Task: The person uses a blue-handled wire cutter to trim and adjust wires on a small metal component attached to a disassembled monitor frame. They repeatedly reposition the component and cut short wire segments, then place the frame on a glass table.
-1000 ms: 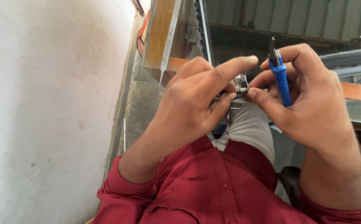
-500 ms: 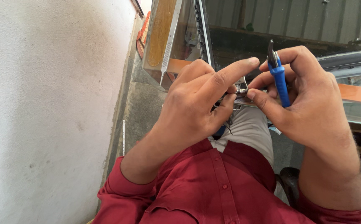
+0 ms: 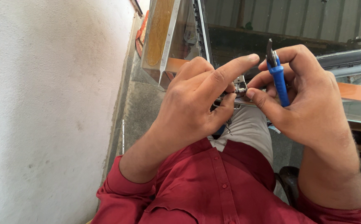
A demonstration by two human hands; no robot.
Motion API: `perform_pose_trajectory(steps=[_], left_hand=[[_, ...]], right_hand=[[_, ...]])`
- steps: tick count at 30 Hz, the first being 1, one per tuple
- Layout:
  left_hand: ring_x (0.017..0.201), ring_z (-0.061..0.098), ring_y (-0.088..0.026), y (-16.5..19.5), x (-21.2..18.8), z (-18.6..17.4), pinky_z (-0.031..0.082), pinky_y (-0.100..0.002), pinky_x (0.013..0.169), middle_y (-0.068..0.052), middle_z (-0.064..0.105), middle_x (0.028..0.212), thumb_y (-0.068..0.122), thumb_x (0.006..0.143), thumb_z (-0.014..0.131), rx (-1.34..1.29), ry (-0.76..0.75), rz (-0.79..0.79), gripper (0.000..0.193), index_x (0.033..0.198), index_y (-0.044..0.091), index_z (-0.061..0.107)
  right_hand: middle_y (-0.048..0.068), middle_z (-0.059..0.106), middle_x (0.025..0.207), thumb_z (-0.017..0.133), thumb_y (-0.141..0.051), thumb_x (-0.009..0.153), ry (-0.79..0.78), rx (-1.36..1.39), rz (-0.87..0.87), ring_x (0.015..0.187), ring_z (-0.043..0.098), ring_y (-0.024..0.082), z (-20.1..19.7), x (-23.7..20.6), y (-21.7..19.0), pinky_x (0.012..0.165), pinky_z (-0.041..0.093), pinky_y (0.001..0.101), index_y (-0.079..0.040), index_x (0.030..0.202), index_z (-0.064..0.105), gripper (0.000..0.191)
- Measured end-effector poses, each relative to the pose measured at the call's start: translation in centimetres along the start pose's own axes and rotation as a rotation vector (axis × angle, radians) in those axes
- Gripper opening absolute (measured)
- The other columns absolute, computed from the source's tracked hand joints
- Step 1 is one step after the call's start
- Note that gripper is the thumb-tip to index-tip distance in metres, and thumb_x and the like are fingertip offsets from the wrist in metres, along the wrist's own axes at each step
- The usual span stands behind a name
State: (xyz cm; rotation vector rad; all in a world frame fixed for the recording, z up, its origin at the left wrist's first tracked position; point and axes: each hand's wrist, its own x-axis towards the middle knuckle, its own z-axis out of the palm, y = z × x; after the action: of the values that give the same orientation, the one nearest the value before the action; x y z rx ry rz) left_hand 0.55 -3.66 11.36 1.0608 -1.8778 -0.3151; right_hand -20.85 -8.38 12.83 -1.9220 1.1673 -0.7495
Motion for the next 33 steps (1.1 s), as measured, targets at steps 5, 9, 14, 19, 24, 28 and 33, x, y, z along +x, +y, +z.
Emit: perform_pose_trajectory(steps=[5, 9, 14, 19, 24, 28, 33], left_hand=[[0.082, 0.053, -0.015, 0.02, -0.15, 0.13, 0.05, -0.029, 0.079, 0.0, 0.053, 0.084, -0.001, 0.099, 0.073, 0.026, 0.015, 0.008, 0.051, 0.144, 0.016, 0.054], [0.081, 0.053, -0.015, -0.01, -0.25, 0.34, 0.05, -0.029, 0.078, 0.0, 0.052, 0.083, -0.001, 0.098, 0.073, 0.023, 0.021, 0.012, 0.052, 0.143, 0.016, 0.054], [0.081, 0.052, -0.015, -0.07, -0.3, 0.39, 0.049, -0.028, 0.078, 0.0, 0.051, 0.082, -0.002, 0.098, 0.072, 0.029, 0.015, 0.009, 0.053, 0.144, 0.015, 0.054], [0.083, 0.053, -0.015, -0.17, -0.29, 0.34, 0.05, -0.028, 0.081, 0.0, 0.053, 0.085, -0.002, 0.097, 0.072, -0.002, 0.012, 0.011, 0.054, 0.145, 0.016, 0.053], [0.083, 0.054, -0.015, -0.05, -0.35, 0.39, 0.051, -0.028, 0.08, 0.0, 0.053, 0.084, -0.002, 0.098, 0.073, 0.017, 0.012, -0.005, 0.054, 0.144, 0.016, 0.054], [0.084, 0.055, -0.014, -0.06, -0.43, 0.42, 0.051, -0.027, 0.082, 0.001, 0.056, 0.087, -0.001, 0.097, 0.073, 0.001, 0.016, 0.001, 0.055, 0.145, 0.017, 0.053], [0.084, 0.055, -0.014, -0.29, -0.41, 0.4, 0.051, -0.027, 0.082, 0.002, 0.057, 0.086, -0.001, 0.096, 0.073, -0.004, 0.006, 0.006, 0.057, 0.146, 0.016, 0.052]], right_hand=[[0.01, 0.075, 0.091, 0.077, -0.001, 0.091, 0.0, 0.008, -0.01, 0.086, 0.073, 0.012, 0.01, -0.02, 0.04, 0.068, 0.059, 0.0237, 0.0, 0.123, 0.052, 0.041], [0.01, 0.075, 0.091, 0.077, -0.001, 0.091, -0.004, 0.012, -0.013, 0.086, 0.074, 0.012, -0.03, -0.07, 0.17, 0.068, 0.059, 0.0235, 0.0, 0.123, 0.052, 0.041], [0.01, 0.075, 0.091, 0.077, -0.001, 0.091, -0.005, 0.001, -0.021, 0.086, 0.073, 0.011, -0.02, -0.07, 0.26, 0.069, 0.059, 0.0231, 0.0, 0.123, 0.052, 0.041], [0.01, 0.075, 0.091, 0.077, -0.002, 0.091, 0.0, -0.001, -0.01, 0.085, 0.073, 0.011, 0.02, -0.15, 0.12, 0.068, 0.058, 0.0232, 0.0, 0.123, 0.052, 0.041], [0.01, 0.075, 0.091, 0.077, -0.001, 0.091, -0.002, 0.004, -0.012, 0.086, 0.073, 0.011, 0.02, -0.09, 0.06, 0.068, 0.058, 0.0231, 0.001, 0.123, 0.052, 0.041], [0.01, 0.074, 0.092, 0.077, -0.001, 0.091, 0.002, 0.017, -0.021, 0.087, 0.072, 0.011, 0.04, -0.26, 0.16, 0.069, 0.058, 0.023, 0.001, 0.123, 0.052, 0.041], [0.01, 0.074, 0.094, 0.076, 0.0, 0.092, 0.008, 0.028, -0.021, 0.088, 0.072, 0.011, 0.28, -0.3, 0.32, 0.07, 0.058, 0.0228, 0.001, 0.124, 0.051, 0.041]])
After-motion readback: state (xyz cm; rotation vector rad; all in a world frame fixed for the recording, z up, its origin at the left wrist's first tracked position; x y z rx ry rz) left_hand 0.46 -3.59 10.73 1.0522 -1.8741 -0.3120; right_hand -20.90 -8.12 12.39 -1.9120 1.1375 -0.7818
